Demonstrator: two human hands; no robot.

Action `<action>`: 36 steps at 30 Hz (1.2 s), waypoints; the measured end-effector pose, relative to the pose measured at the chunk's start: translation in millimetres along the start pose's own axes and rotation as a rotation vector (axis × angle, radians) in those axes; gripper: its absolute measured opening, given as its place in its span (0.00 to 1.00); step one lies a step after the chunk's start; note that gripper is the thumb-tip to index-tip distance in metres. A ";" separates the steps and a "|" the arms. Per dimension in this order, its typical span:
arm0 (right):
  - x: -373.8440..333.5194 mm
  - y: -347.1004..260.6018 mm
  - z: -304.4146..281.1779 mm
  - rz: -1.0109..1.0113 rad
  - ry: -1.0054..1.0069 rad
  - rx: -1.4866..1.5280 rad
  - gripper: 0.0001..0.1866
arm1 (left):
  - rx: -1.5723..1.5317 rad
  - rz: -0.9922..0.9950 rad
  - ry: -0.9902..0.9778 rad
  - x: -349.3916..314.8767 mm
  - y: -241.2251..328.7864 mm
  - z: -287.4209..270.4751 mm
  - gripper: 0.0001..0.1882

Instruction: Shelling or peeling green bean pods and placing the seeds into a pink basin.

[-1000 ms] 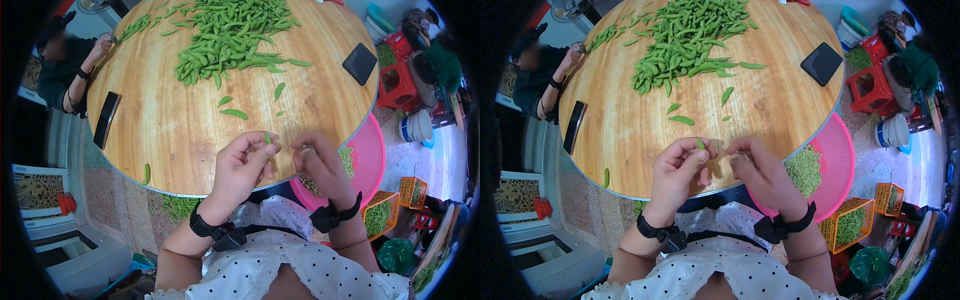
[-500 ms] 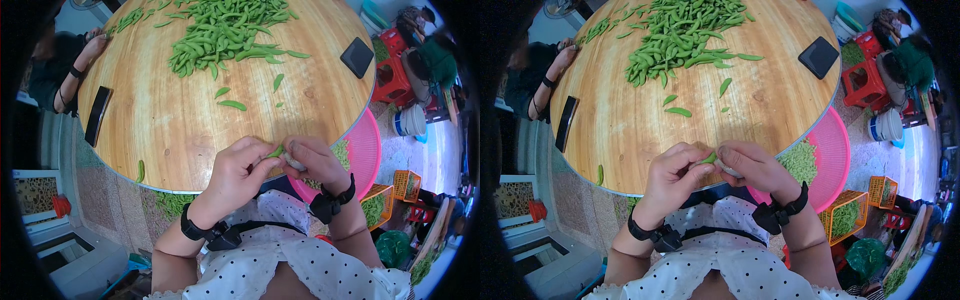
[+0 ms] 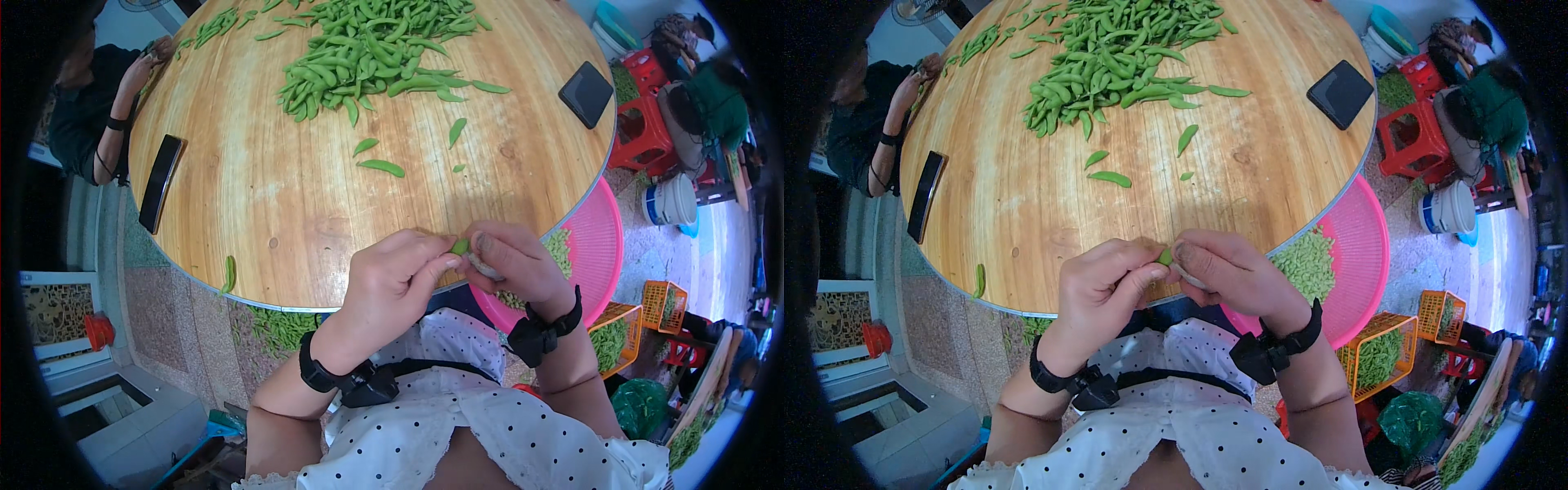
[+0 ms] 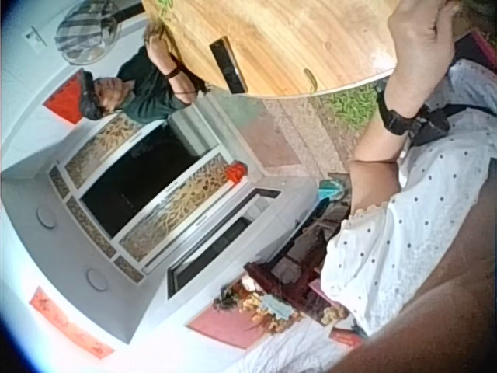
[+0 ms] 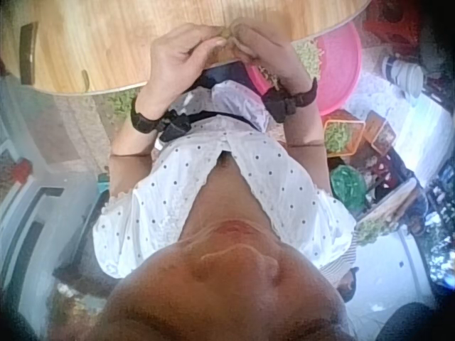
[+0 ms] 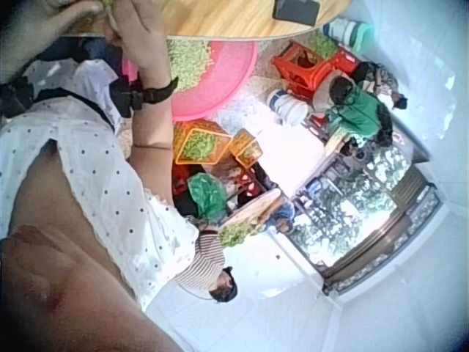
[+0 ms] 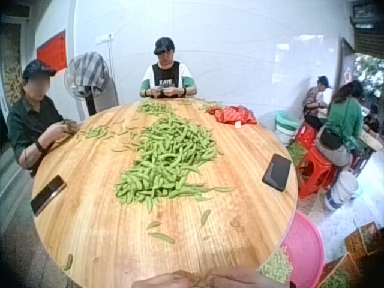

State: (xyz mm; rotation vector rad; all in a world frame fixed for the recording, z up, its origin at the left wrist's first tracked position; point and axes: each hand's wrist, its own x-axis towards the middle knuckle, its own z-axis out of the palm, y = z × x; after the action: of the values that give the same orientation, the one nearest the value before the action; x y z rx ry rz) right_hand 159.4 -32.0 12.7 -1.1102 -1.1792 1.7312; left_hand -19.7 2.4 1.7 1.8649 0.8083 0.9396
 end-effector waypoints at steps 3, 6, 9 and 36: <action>-3.6 -1.7 0.5 0.021 -0.011 0.053 0.17 | 0.089 0.117 0.002 1.6 0.7 -0.1 0.05; -5.6 0.6 -1.1 0.021 -0.028 0.079 0.17 | 0.134 0.123 -0.085 4.7 8.1 -5.9 0.05; -6.8 2.5 -1.6 0.032 -0.031 0.091 0.17 | 0.171 0.123 -0.152 5.3 10.6 -8.5 0.06; -18.7 1.7 0.6 -0.121 0.244 -0.384 0.09 | -0.593 -0.556 -0.048 -7.3 11.7 20.3 0.05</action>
State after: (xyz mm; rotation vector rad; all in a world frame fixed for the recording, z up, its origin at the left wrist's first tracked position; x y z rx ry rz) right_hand 165.0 -49.7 15.6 -1.3994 -1.4235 1.2654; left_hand -4.3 -16.7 3.3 1.0660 0.8421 0.6726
